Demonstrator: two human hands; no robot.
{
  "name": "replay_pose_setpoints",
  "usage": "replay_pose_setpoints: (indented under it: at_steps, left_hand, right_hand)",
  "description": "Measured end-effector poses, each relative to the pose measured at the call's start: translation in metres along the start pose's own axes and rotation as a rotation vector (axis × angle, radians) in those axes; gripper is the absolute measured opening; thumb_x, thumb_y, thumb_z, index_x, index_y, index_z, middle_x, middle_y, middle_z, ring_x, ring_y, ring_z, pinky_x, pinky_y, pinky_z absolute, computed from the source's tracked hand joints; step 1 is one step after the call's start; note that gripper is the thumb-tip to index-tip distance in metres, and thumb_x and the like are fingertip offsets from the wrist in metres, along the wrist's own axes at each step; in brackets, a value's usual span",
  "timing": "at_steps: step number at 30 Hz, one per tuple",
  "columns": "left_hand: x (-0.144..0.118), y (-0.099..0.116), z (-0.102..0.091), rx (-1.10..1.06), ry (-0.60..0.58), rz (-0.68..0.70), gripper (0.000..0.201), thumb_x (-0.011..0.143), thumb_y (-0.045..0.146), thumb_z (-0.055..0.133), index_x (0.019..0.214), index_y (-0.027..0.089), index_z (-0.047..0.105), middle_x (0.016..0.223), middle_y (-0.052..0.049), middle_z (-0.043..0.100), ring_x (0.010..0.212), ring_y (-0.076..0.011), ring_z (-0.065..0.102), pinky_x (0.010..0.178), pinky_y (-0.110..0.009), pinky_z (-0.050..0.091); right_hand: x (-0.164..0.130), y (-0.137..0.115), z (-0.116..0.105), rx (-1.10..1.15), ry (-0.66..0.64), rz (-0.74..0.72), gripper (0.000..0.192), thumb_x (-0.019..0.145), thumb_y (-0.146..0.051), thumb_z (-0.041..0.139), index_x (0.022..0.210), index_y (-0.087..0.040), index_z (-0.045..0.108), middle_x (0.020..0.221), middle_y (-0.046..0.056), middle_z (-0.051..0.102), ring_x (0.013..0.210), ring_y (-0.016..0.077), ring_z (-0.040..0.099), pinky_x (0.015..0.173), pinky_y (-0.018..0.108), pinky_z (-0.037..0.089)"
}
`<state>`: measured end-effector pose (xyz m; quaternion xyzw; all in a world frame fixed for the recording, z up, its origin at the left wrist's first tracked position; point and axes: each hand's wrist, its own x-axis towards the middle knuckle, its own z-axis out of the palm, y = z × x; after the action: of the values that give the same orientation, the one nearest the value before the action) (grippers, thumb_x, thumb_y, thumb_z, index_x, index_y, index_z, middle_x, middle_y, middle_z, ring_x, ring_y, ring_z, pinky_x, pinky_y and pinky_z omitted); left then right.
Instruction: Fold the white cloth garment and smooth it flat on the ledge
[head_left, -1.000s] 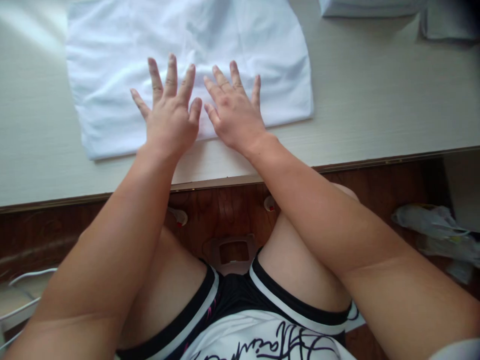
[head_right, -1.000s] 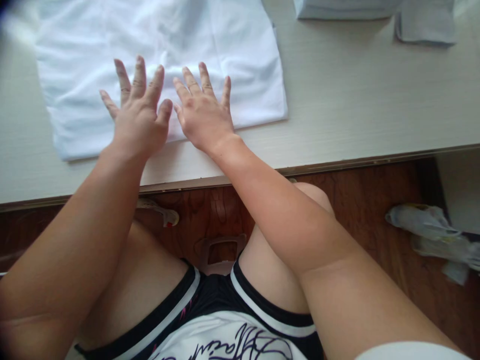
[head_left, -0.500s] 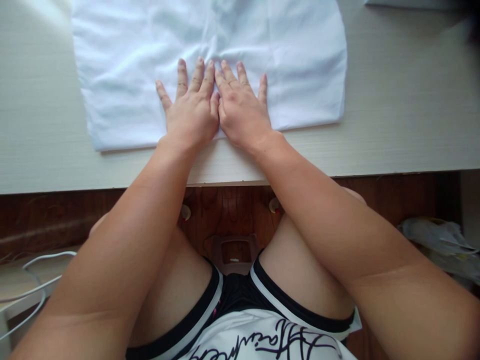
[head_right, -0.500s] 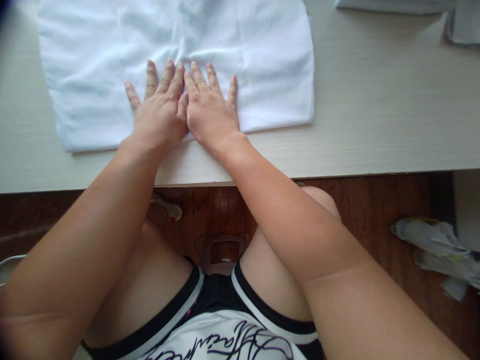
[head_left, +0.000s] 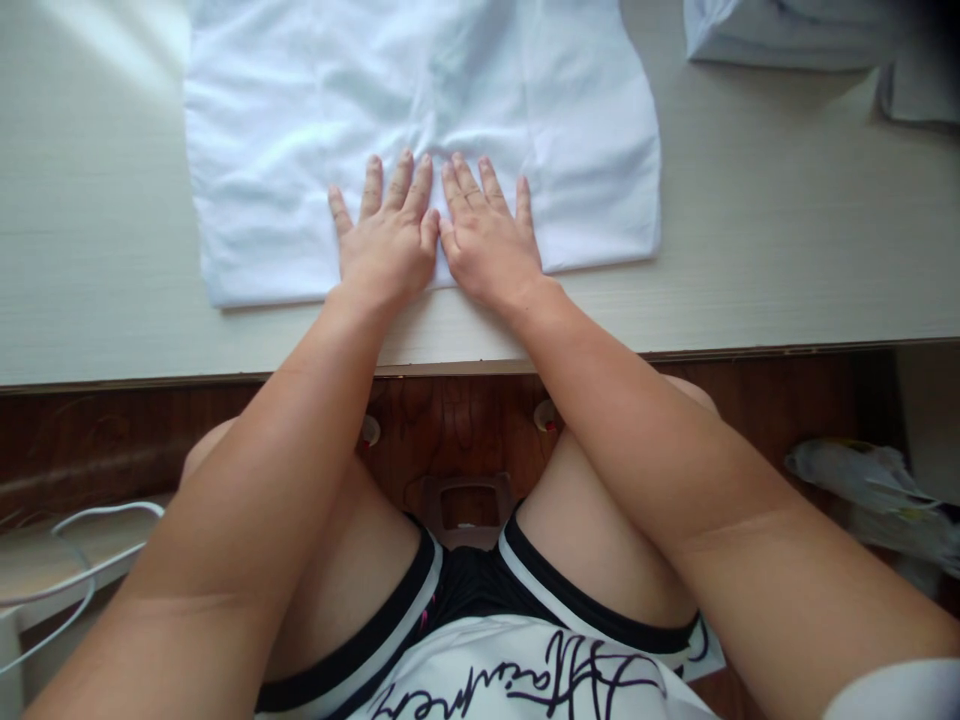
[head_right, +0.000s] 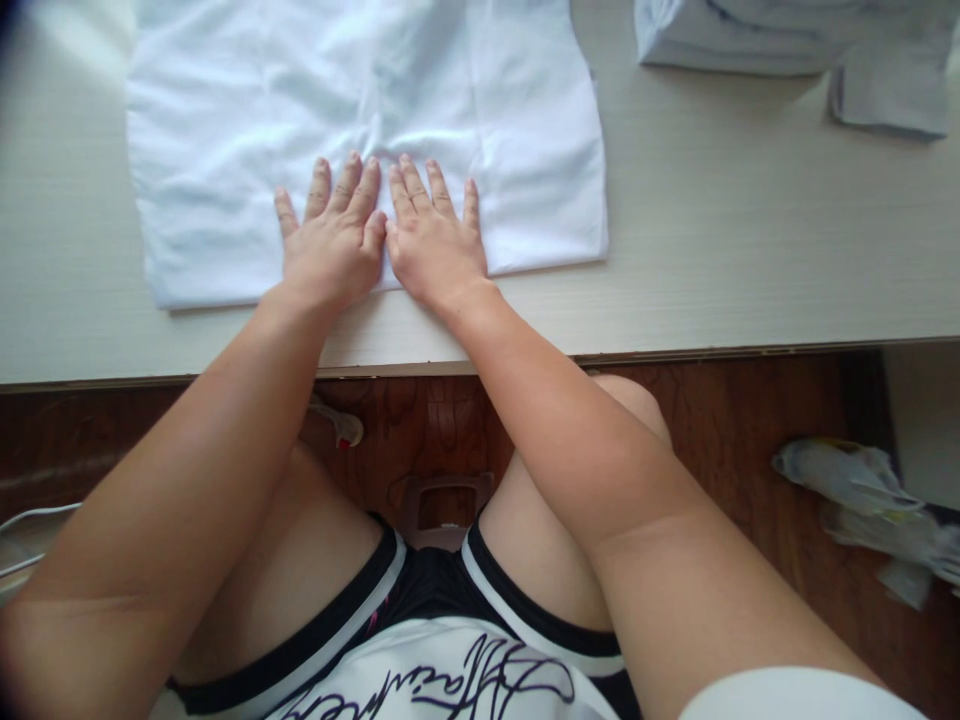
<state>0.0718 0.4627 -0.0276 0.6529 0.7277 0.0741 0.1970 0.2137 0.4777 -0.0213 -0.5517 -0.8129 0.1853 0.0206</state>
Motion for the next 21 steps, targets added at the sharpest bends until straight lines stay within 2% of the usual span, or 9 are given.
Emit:
replay_pose_setpoints:
  at_steps: [2,4,7,11,13,16,21]
  left_hand:
    - [0.0,-0.002,0.001,-0.005,0.0,0.002,0.087,0.084,0.076,0.008,0.163,0.045,0.025,0.168,0.027,0.019,0.146,0.0098,-0.038,0.13,-0.039,-0.022]
    - [0.0,-0.003,0.002,-0.013,0.001,0.01,0.091,0.082,0.078,0.006,0.163,0.043,0.027,0.169,0.027,0.018,0.146,0.0094,-0.039,0.129,-0.038,-0.025]
    - [-0.003,-0.005,0.0,-0.021,-0.001,0.02,0.095,0.08,0.081,0.003,0.164,0.043,0.026,0.169,0.027,0.017,0.15,0.0048,-0.036,0.13,-0.04,-0.024]
    - [-0.008,-0.008,-0.005,-0.004,-0.018,0.019,0.095,0.081,0.083,0.007,0.166,0.043,0.02,0.169,0.025,0.018,0.157,-0.0016,-0.028,0.132,-0.043,-0.02]
    - [-0.01,-0.012,-0.009,0.016,-0.019,0.028,0.093,0.083,0.081,0.01,0.167,0.04,0.019,0.172,0.022,0.013,0.163,-0.0114,-0.019,0.132,-0.05,-0.017]
    - [-0.013,-0.021,-0.014,0.053,-0.003,0.05,0.09,0.088,0.076,0.013,0.168,0.034,0.02,0.175,0.013,0.008,0.166,-0.0245,-0.002,0.131,-0.06,-0.008]
    - [-0.015,-0.047,-0.014,0.091,0.018,0.014,0.093,0.086,0.08,0.012,0.167,0.037,0.022,0.175,0.014,0.007,0.166,-0.0254,0.001,0.134,-0.055,-0.004]
  right_hand:
    - [0.0,0.003,0.002,-0.011,0.019,-0.007,0.072,0.1,-0.048,0.014,0.17,-0.03,0.01,0.172,-0.011,0.015,0.166,0.022,0.0,0.136,0.061,0.0]
    - [0.001,0.007,0.004,-0.019,0.04,-0.007,0.072,0.102,-0.05,0.018,0.17,-0.025,0.015,0.174,-0.006,0.011,0.166,0.0242,0.004,0.136,0.061,0.002]
    - [0.001,0.013,0.006,-0.027,0.056,0.008,0.077,0.103,-0.057,0.021,0.17,-0.02,0.016,0.175,0.0,0.007,0.166,0.0249,0.007,0.136,0.06,0.004]
    - [-0.002,0.022,0.004,-0.011,0.036,0.034,0.08,0.1,-0.067,0.02,0.17,-0.029,0.012,0.174,-0.007,0.007,0.166,0.0234,0.001,0.136,0.059,0.001]
    - [-0.005,0.026,0.002,-0.006,0.028,0.044,0.079,0.099,-0.068,0.02,0.17,-0.034,0.009,0.173,-0.011,0.009,0.166,0.023,-0.002,0.136,0.061,-0.001]
    - [-0.009,0.034,0.001,-0.028,0.029,0.062,0.081,0.099,-0.069,0.022,0.17,-0.033,0.006,0.174,-0.009,0.01,0.166,0.0235,-0.002,0.135,0.063,-0.002]
    - [-0.016,0.051,0.004,-0.047,0.032,0.092,0.082,0.099,-0.07,0.023,0.17,-0.032,0.007,0.174,-0.006,0.011,0.166,0.024,-0.002,0.134,0.064,0.001]
